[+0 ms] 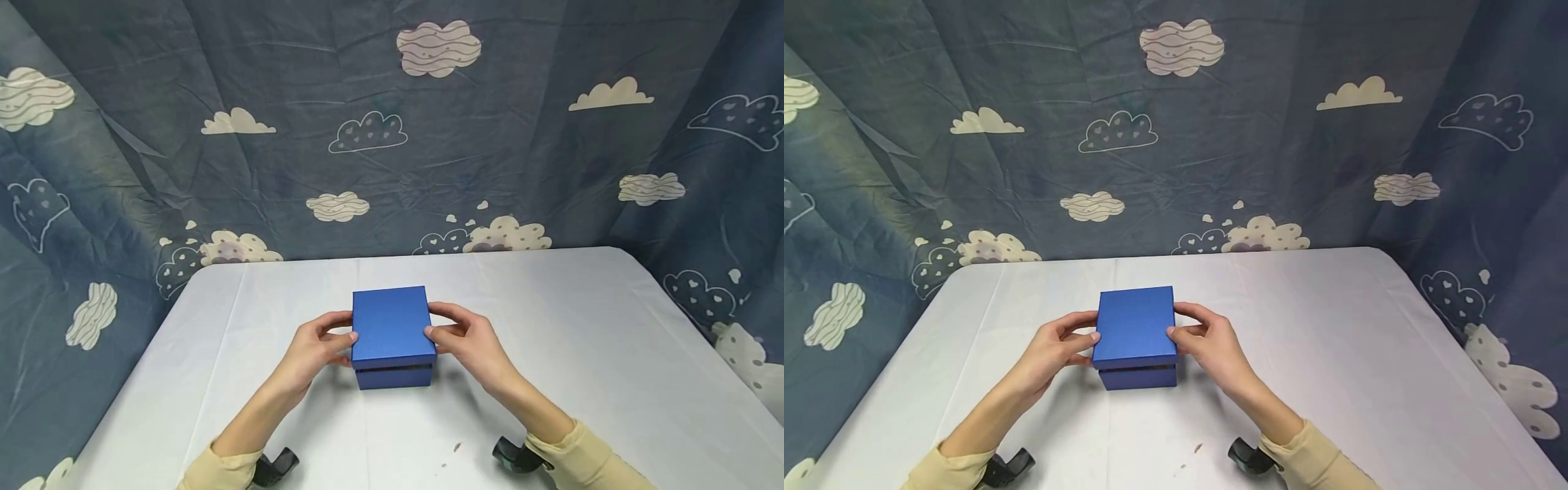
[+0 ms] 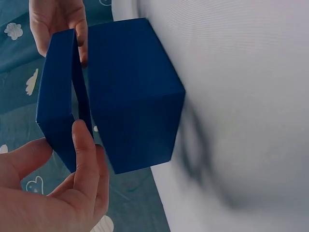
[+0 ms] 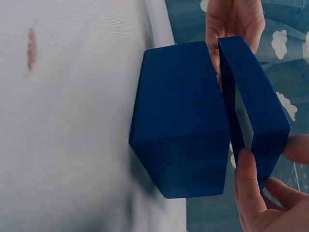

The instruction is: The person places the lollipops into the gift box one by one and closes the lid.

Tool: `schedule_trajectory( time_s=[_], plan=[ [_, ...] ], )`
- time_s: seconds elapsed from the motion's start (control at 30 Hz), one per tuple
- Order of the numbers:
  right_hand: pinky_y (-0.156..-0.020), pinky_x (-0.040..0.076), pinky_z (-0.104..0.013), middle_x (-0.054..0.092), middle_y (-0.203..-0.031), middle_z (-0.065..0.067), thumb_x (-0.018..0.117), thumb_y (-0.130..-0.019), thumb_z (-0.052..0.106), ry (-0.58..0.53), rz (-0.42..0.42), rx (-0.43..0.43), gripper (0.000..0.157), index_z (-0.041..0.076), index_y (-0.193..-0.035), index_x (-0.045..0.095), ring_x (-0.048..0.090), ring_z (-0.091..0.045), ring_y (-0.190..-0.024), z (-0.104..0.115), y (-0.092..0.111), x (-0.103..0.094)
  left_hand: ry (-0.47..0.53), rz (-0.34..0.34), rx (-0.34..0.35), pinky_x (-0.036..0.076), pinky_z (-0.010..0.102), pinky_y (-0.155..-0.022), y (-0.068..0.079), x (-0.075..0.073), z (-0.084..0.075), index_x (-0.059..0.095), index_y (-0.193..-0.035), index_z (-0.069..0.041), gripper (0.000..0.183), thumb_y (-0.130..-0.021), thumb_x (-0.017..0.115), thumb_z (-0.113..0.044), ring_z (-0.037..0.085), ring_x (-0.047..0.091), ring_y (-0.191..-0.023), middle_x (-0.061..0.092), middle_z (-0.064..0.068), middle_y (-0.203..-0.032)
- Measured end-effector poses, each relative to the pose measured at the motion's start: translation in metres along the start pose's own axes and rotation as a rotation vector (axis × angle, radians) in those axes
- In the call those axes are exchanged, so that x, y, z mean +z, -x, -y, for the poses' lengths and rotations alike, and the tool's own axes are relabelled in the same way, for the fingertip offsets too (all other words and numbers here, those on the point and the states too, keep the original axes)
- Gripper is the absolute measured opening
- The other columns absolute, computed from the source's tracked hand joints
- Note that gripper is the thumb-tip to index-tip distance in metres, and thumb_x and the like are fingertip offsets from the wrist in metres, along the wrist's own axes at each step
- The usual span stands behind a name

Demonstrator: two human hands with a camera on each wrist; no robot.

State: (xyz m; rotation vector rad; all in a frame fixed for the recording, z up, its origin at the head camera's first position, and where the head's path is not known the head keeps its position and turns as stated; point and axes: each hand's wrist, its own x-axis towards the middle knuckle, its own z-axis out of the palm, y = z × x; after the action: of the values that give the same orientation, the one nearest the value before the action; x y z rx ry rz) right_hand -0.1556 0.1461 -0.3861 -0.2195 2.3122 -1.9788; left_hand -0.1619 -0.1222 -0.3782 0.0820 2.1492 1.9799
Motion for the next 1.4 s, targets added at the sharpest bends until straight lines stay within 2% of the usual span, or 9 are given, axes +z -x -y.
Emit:
schedule_trajectory(
  time_s=[0.27, 0.73, 1.07, 1.3, 1.4],
  plan=[
    [-0.078, 0.056, -0.033, 0.063, -0.127, -0.016, 0.070, -0.090, 0.010, -0.012, -0.008, 0.014, 0.048, 0.003, -0.136, 0.056, 0.069, -0.022, -0.092, -0.008, 0.000, 0.003, -0.010, -0.001, 0.005, 0.057, 0.036, -0.069, 0.000, 0.001, 0.011, 0.059, -0.131, 0.000, 0.043, -0.089, 0.069, -0.006, 0.024, 0.068, -0.083, 0.061, 0.015, -0.127],
    [-0.079, 0.056, -0.033, 0.065, -0.121, -0.020, 0.070, -0.091, 0.012, 0.007, 0.004, 0.055, 0.050, 0.000, -0.137, 0.055, 0.071, -0.024, -0.081, -0.018, 0.003, 0.007, 0.001, 0.001, -0.024, 0.057, 0.034, -0.068, 0.001, 0.002, 0.024, 0.056, -0.134, 0.002, 0.045, -0.091, 0.067, -0.007, 0.023, 0.067, -0.076, 0.060, 0.018, -0.126],
    [-0.078, 0.056, -0.031, 0.065, -0.122, -0.019, 0.069, -0.091, 0.010, -0.001, 0.025, 0.068, 0.049, 0.003, -0.137, 0.055, 0.071, -0.024, -0.083, -0.029, 0.000, 0.007, 0.026, -0.010, -0.034, 0.057, 0.033, -0.066, 0.002, 0.004, 0.033, 0.055, -0.134, 0.003, 0.045, -0.091, 0.067, -0.003, 0.019, 0.066, -0.079, 0.058, 0.018, -0.130],
    [-0.077, 0.056, -0.029, 0.069, -0.113, -0.018, 0.070, -0.091, 0.012, -0.015, 0.023, 0.053, 0.049, 0.004, -0.137, 0.055, 0.071, -0.024, -0.083, -0.034, -0.001, 0.006, 0.037, -0.023, -0.035, 0.057, 0.034, -0.068, 0.001, 0.004, 0.036, 0.056, -0.133, 0.002, 0.044, -0.091, 0.067, -0.003, 0.020, 0.067, -0.080, 0.058, 0.018, -0.131],
    [-0.078, 0.055, -0.028, 0.068, -0.116, -0.017, 0.069, -0.092, 0.013, -0.016, 0.030, 0.051, 0.049, 0.004, -0.138, 0.054, 0.071, -0.024, -0.087, -0.036, 0.000, 0.005, 0.035, -0.019, -0.040, 0.057, 0.035, -0.069, 0.001, 0.004, 0.037, 0.056, -0.134, 0.002, 0.044, -0.092, 0.066, -0.004, 0.021, 0.067, -0.084, 0.057, 0.018, -0.132]
  ],
)
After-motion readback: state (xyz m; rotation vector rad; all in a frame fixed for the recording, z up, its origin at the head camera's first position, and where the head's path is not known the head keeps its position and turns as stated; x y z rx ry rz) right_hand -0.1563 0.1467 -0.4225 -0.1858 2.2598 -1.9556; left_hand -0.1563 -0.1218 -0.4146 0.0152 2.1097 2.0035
